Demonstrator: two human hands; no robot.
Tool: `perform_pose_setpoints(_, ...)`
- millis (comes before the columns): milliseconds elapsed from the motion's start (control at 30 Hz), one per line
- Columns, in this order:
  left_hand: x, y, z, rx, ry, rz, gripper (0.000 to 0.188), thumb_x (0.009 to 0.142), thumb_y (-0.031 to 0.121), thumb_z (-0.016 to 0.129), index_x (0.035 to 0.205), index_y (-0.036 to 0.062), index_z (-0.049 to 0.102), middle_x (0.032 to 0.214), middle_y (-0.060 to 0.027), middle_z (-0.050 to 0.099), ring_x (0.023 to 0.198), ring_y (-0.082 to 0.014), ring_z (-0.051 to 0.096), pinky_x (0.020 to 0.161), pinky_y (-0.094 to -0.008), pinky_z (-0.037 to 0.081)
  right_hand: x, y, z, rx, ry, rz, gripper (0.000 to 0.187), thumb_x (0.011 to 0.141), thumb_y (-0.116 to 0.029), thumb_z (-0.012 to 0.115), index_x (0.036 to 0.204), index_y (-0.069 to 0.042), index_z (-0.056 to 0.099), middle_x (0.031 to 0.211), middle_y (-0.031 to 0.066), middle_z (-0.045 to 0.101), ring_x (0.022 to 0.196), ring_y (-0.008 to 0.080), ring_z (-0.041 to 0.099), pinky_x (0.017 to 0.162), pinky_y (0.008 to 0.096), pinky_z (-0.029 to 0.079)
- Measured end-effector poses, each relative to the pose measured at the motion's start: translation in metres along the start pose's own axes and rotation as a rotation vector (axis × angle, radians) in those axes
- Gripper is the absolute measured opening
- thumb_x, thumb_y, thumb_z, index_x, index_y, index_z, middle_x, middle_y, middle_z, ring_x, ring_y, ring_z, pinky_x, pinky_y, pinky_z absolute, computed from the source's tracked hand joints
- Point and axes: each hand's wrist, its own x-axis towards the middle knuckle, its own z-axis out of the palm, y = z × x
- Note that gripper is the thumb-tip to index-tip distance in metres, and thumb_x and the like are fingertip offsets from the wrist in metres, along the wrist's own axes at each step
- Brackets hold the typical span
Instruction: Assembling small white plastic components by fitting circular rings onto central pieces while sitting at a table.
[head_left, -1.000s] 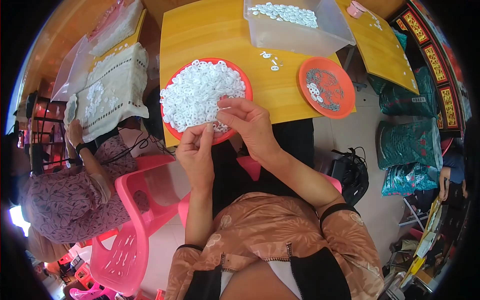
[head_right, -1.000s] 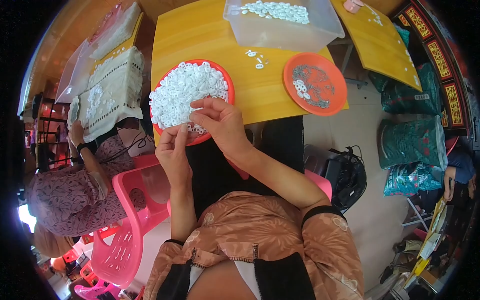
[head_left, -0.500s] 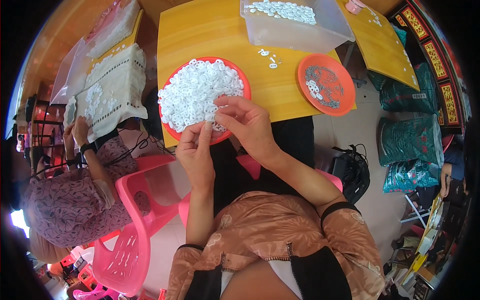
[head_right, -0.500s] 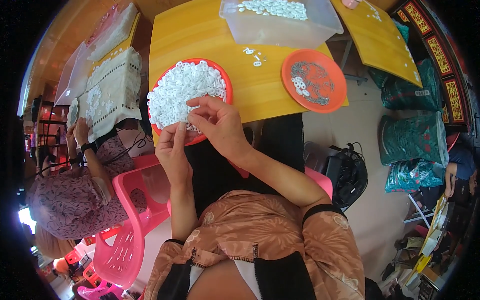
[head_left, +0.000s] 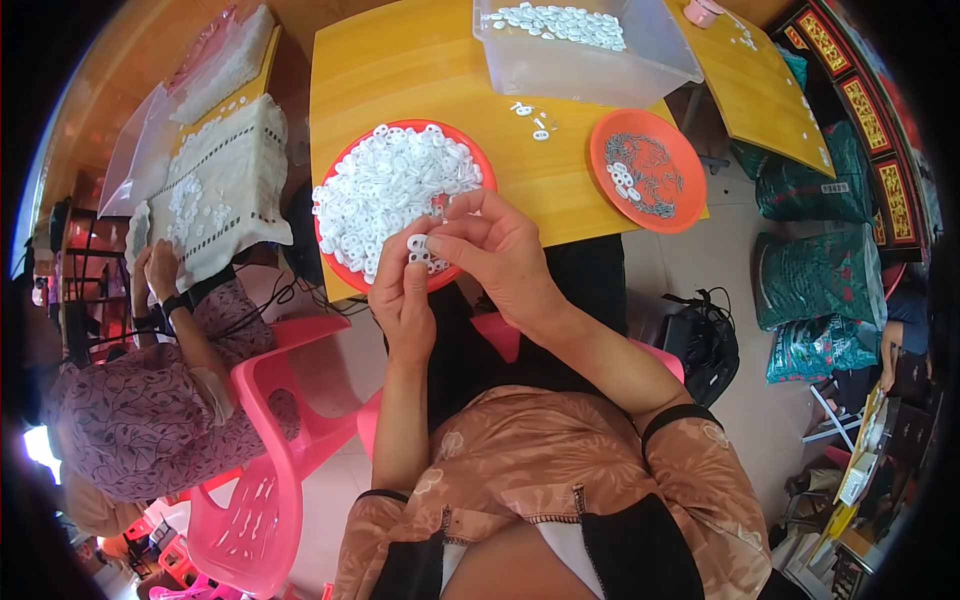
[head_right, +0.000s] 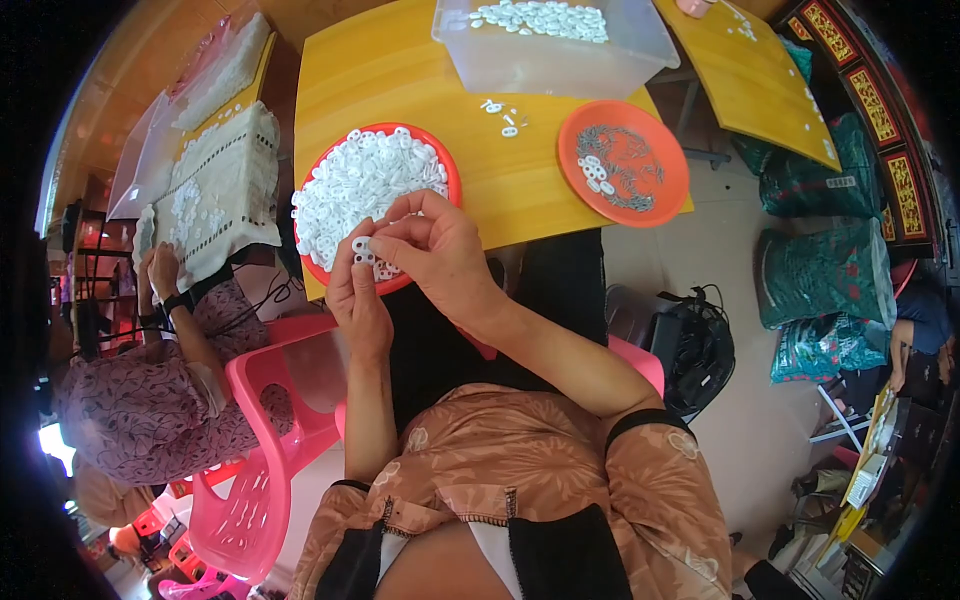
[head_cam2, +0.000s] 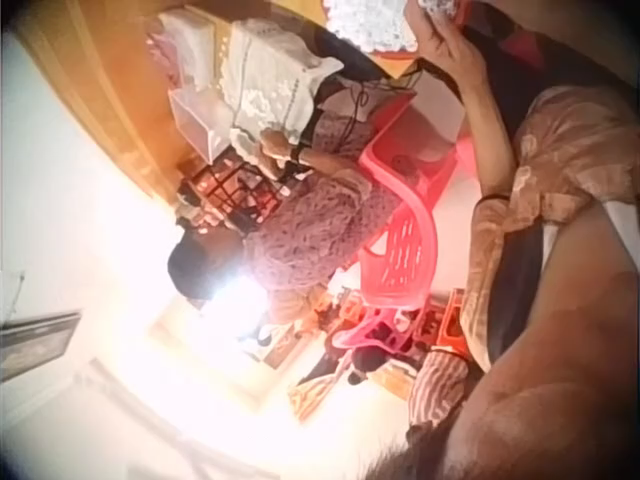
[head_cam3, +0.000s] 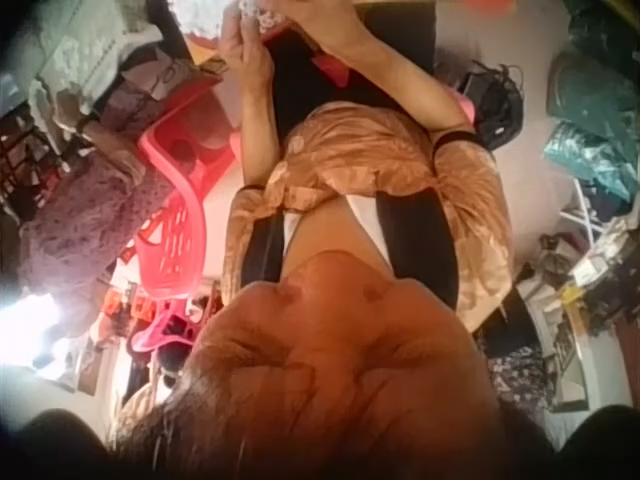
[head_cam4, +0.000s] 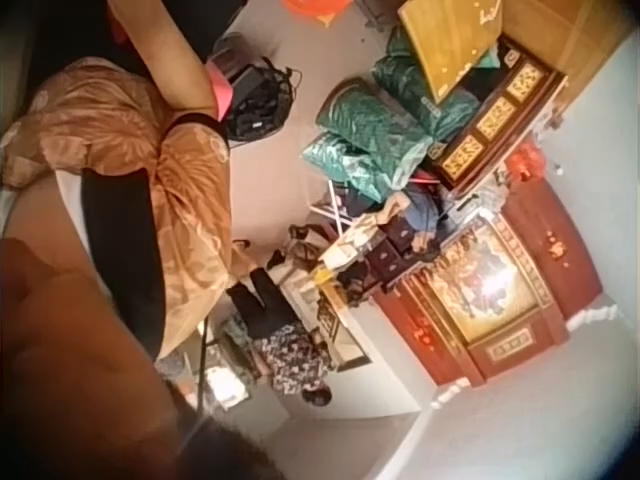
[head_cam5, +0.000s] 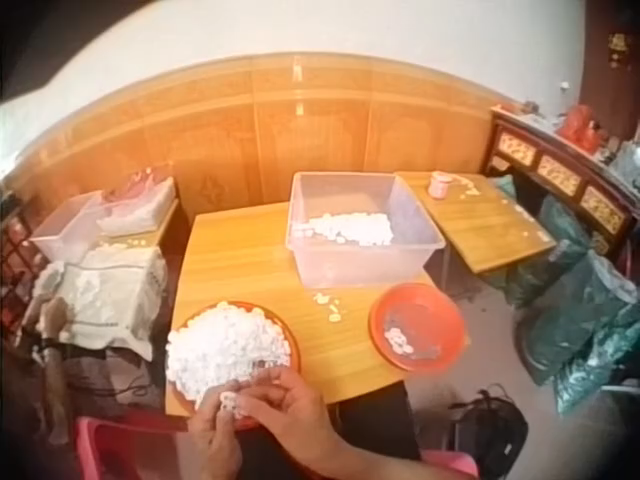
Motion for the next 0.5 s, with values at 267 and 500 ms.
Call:
perform_pose_setpoints(267,0.0007,-0.0045,0.0067,-0.111,0.049,0.036,0.03,0.094,0.023,0.047,0.105,-0.0023,0.058,0.105,-0.0112,0.06,0.102,-0.0192,0.054,0.092,-0.0323,0.039,-0.0032,-0.0008,0.0033,0.088,-0.025,-0.002,0.023,0.081,0.005,0.062,0.092,-0.006,0.045,0.083,0.0044,0.062,0.084,0.0103,0.061,0.076,0.0215,0.048)
perform_pose_setpoints(500,-0.0007,-0.0059,0.0083,-0.134,0.111,0.036,0.034,0.095,0.028,0.046,0.103,-0.0025,0.058,0.104,-0.0106,0.061,0.099,-0.0178,0.055,0.089,-0.0314,0.041,-0.0048,-0.0006,0.0044,0.012,-0.024,0.088,0.009,0.085,-0.011,0.062,0.088,-0.007,0.054,0.076,-0.001,0.058,0.064,0.0026,0.05,0.053,0.0173,0.038)
